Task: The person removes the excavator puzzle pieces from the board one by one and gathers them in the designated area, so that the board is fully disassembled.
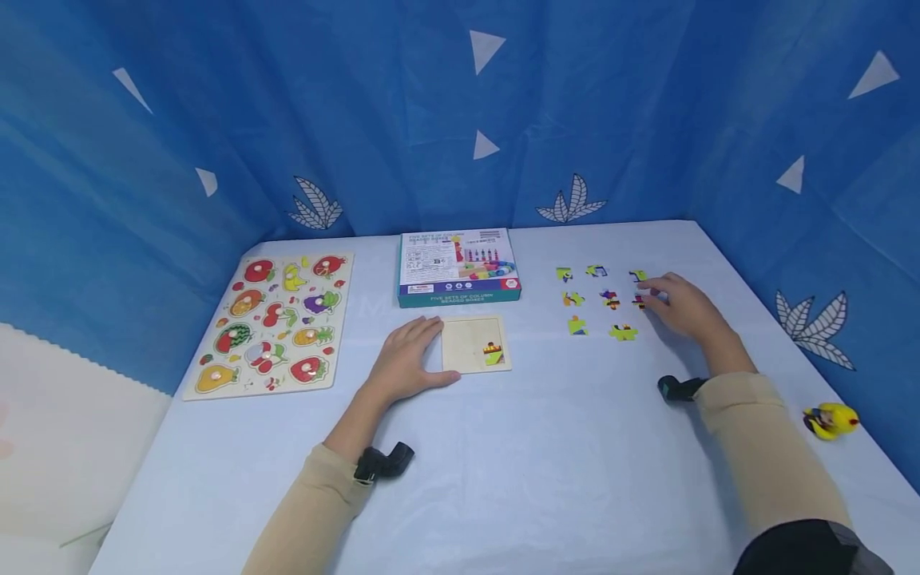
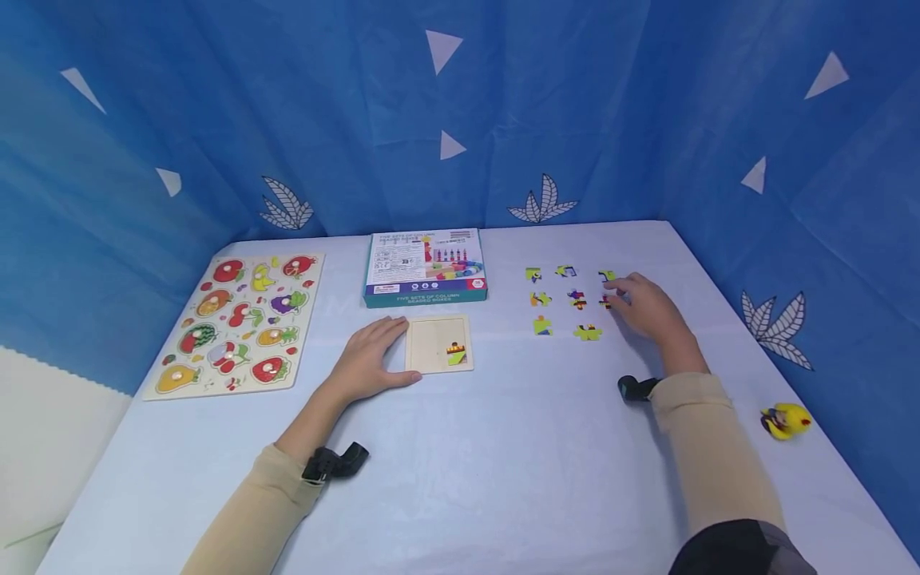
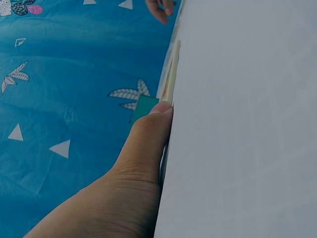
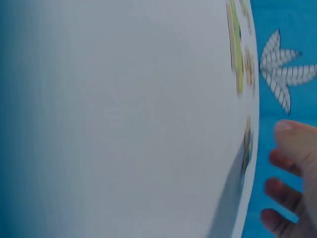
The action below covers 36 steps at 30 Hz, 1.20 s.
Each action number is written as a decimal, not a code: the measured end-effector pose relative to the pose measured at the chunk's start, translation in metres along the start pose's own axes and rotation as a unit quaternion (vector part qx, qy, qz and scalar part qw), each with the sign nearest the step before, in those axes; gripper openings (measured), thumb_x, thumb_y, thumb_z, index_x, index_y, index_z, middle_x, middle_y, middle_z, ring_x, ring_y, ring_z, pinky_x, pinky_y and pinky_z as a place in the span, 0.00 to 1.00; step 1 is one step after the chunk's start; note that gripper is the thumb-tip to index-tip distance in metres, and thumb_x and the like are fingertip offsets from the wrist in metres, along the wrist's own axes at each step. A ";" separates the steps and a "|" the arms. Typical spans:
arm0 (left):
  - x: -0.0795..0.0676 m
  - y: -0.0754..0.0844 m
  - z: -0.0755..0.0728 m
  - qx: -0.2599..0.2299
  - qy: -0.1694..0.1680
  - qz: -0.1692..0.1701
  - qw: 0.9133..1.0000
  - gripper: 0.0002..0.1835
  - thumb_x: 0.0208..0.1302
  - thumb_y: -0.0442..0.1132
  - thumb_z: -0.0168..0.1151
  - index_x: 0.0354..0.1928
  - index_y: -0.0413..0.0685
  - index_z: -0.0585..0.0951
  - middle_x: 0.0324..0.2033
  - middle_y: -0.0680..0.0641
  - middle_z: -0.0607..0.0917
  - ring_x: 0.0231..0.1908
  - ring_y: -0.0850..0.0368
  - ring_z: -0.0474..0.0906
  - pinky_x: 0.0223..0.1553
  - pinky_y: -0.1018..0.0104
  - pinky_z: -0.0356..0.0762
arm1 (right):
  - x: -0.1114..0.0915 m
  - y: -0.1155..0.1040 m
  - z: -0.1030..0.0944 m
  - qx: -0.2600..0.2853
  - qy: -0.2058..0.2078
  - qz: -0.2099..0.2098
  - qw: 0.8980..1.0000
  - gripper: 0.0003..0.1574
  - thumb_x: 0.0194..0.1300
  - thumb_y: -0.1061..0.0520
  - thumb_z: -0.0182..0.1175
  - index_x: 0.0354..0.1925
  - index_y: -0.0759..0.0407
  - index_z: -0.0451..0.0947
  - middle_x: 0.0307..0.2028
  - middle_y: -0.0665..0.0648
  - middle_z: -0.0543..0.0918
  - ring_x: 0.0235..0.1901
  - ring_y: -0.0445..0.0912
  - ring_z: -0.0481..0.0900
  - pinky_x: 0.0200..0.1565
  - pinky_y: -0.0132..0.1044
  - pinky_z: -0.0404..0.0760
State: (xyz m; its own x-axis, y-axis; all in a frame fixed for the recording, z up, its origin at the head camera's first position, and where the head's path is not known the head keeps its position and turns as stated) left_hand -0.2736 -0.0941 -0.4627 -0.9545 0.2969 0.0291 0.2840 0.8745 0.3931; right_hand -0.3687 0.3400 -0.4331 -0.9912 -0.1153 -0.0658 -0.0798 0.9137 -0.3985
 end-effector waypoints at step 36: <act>0.000 0.000 -0.001 0.004 -0.002 -0.001 1.000 0.55 0.50 0.76 0.63 0.76 0.56 0.61 0.76 0.53 0.61 0.78 0.51 0.50 0.77 0.46 0.48 | -0.053 -0.238 0.114 0.038 -0.119 -0.238 0.963 0.29 0.62 0.42 0.69 0.59 0.46 0.80 0.43 0.45 0.79 0.39 0.41 0.73 0.41 0.34 0.76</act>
State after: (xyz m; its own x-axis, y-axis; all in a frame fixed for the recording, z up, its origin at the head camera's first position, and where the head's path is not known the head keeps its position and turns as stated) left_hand -0.2733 -0.0947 -0.4624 -0.9545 0.2972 0.0246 0.2832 0.8777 0.3866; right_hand -0.2848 0.0843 -0.4388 -0.7913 -0.6082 -0.0626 -0.5024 0.7051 -0.5005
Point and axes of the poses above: each hand's wrist, its own x-axis towards the middle knuckle, its own z-axis out of the palm, y = z × x, the point moved 10 cm from there along x, towards the middle knuckle
